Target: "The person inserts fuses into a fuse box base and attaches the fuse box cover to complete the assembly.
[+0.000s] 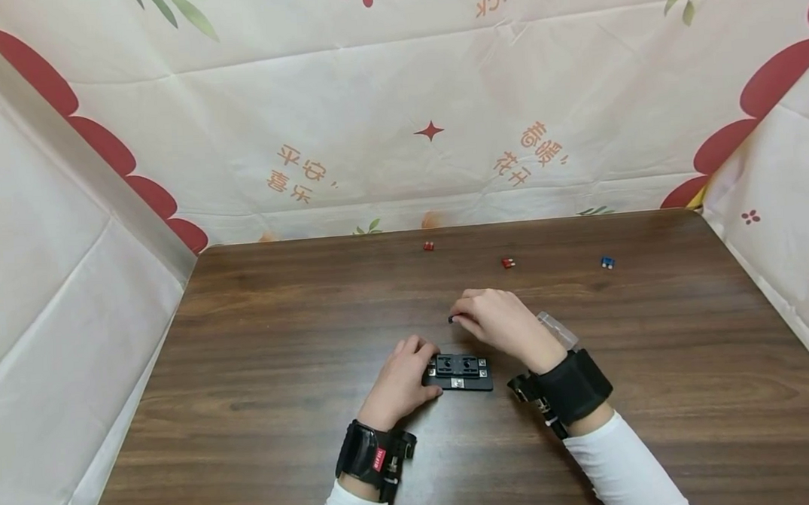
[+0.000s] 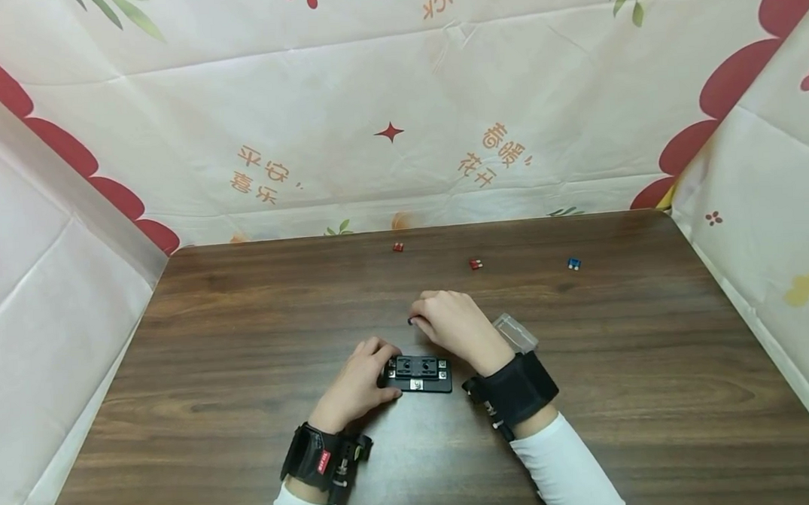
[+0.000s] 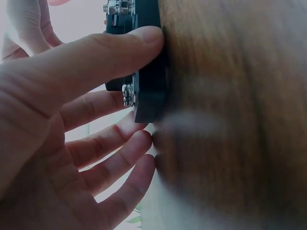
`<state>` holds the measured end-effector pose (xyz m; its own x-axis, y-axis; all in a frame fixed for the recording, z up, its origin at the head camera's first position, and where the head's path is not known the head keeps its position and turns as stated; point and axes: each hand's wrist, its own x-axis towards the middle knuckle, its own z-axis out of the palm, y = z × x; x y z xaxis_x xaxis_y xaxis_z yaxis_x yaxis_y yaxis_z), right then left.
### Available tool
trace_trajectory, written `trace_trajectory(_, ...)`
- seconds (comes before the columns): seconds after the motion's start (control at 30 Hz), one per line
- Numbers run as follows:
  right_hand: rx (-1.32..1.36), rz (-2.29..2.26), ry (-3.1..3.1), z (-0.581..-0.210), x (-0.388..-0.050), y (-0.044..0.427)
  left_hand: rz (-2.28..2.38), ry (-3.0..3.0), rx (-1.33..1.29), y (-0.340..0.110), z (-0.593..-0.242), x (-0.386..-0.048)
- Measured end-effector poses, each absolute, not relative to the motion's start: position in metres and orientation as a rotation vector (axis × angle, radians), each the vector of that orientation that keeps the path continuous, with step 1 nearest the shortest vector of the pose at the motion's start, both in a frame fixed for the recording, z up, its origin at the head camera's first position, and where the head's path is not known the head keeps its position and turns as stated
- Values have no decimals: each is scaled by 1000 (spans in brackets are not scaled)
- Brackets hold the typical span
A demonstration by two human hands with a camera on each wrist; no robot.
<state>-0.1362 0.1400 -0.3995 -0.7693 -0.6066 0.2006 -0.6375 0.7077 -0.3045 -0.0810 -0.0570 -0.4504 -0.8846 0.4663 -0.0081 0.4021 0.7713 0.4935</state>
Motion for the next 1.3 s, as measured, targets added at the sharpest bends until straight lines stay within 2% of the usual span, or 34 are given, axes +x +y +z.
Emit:
trace_trajectory(0.8, 947, 596, -2896, -402, -114, 131, 764, 2824, 686, -58, -452, -81)
trace_trajectory(1.3, 989, 622, -2899, -412, -101, 122, 757, 2831, 713, -59, -449, -81)
